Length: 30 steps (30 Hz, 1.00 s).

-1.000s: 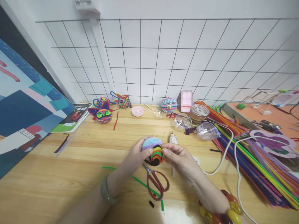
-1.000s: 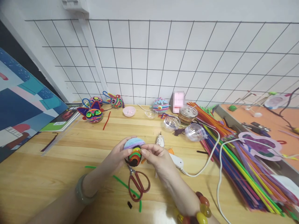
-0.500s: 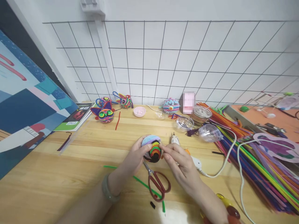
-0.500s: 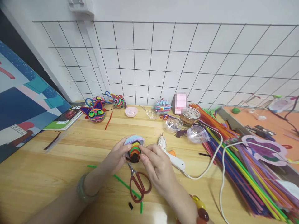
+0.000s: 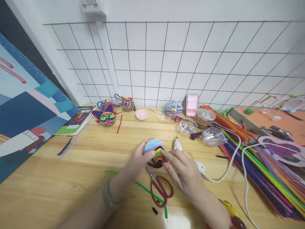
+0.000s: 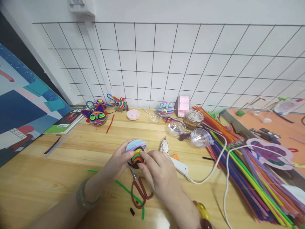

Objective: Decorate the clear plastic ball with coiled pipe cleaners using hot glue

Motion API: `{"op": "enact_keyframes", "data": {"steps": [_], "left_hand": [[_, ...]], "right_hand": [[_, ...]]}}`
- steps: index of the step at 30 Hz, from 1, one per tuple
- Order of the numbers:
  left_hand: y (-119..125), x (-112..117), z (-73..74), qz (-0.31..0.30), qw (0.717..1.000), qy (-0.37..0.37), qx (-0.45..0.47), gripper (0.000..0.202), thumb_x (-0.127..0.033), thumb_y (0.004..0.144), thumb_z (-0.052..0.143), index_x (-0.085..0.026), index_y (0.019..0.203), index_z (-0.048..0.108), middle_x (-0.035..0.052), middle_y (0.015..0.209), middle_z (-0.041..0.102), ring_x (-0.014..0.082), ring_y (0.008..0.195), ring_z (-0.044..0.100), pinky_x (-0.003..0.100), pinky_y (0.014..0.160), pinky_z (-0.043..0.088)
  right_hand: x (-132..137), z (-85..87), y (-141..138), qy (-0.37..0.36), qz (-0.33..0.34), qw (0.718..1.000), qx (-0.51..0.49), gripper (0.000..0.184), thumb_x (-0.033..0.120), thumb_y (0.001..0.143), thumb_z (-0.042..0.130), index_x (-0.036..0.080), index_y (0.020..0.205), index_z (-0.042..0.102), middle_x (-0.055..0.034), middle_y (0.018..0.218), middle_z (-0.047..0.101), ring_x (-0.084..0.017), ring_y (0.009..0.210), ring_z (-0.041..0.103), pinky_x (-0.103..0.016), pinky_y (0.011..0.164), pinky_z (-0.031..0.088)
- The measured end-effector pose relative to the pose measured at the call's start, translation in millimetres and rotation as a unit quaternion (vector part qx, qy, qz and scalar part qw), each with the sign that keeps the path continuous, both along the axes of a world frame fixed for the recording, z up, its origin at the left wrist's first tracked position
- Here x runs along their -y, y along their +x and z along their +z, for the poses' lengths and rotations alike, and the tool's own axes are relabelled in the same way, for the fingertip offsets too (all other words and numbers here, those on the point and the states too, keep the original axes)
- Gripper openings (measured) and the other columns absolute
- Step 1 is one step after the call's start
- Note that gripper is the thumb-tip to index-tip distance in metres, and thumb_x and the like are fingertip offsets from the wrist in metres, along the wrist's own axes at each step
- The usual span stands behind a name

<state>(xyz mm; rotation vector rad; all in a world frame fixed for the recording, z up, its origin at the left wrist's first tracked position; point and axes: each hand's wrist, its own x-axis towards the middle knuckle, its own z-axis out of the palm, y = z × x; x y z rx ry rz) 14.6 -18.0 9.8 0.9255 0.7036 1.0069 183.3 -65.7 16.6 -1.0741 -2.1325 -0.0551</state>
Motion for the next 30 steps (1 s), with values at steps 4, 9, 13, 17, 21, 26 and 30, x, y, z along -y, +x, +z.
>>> {"op": "enact_keyframes", "data": {"steps": [4,9,13,17,21,26,30], "left_hand": [[-0.8,-0.9,0.0,-0.006,1.000,0.007,0.013,0.049,-0.025,0.069,0.071,-0.015,0.113,0.052,0.0084,0.106,0.062,0.0214,0.098,0.056,0.033,0.086,0.043],[-1.7,-1.4,-4.6,-0.005,1.000,0.014,0.006,0.051,-0.025,0.071,0.071,-0.016,0.116,0.051,0.0095,0.111,0.062,0.0231,0.101,0.056,0.034,0.087,0.043],[-2.6,-1.7,-7.0,-0.015,1.000,0.017,0.017,0.052,-0.025,0.071,0.071,-0.017,0.118,0.051,0.0103,0.114,0.062,0.0241,0.104,0.056,0.035,0.088,0.043],[-3.9,-2.0,-6.4,-0.031,0.999,0.017,0.028,0.055,-0.025,0.071,0.072,-0.017,0.121,0.049,0.0118,0.118,0.061,0.0252,0.107,0.055,0.036,0.089,0.043],[-5.0,-2.0,-5.2,-0.032,0.999,0.010,0.033,0.057,-0.024,0.070,0.073,-0.017,0.121,0.049,0.0103,0.115,0.062,0.0240,0.106,0.055,0.034,0.088,0.043],[-5.9,-3.9,-8.7,-0.028,0.999,0.025,0.011,0.054,-0.023,0.071,0.072,-0.017,0.120,0.050,0.0092,0.114,0.062,0.0237,0.105,0.056,0.034,0.087,0.044],[-6.1,-4.9,-11.8,-0.021,0.999,0.037,0.005,0.052,-0.024,0.072,0.071,-0.018,0.120,0.051,0.0095,0.116,0.062,0.0248,0.107,0.056,0.034,0.088,0.045]], "right_hand": [[0.1,-0.9,0.2,-0.011,0.014,0.999,-0.031,0.030,0.015,0.093,0.047,0.011,0.121,0.055,-0.0120,0.091,0.059,-0.021,0.078,0.052,-0.035,0.063,0.044],[0.1,-0.8,0.6,-0.002,0.011,0.999,-0.036,0.028,0.014,0.092,0.048,0.011,0.118,0.058,-0.0111,0.088,0.059,-0.021,0.077,0.053,-0.035,0.063,0.044],[0.8,0.6,0.7,-0.002,0.008,0.999,-0.040,0.027,0.014,0.092,0.048,0.012,0.116,0.058,-0.0111,0.089,0.060,-0.021,0.078,0.054,-0.034,0.064,0.045],[1.4,1.7,1.0,-0.007,0.014,0.998,-0.053,0.026,0.013,0.092,0.046,0.012,0.115,0.059,-0.0107,0.086,0.060,-0.020,0.076,0.055,-0.033,0.062,0.046],[1.7,1.9,0.8,-0.001,0.018,0.998,-0.053,0.027,0.012,0.092,0.046,0.011,0.115,0.059,-0.0106,0.086,0.060,-0.020,0.076,0.055,-0.034,0.062,0.046],[1.5,0.8,-0.1,0.015,0.009,0.999,-0.043,0.027,0.014,0.091,0.047,0.013,0.115,0.058,-0.0107,0.086,0.060,-0.021,0.077,0.055,-0.035,0.063,0.047],[1.9,-1.2,-1.8,-0.006,0.013,0.997,-0.074,0.029,0.014,0.092,0.045,0.015,0.118,0.058,-0.0095,0.086,0.061,-0.020,0.078,0.057,-0.034,0.064,0.048]]}}
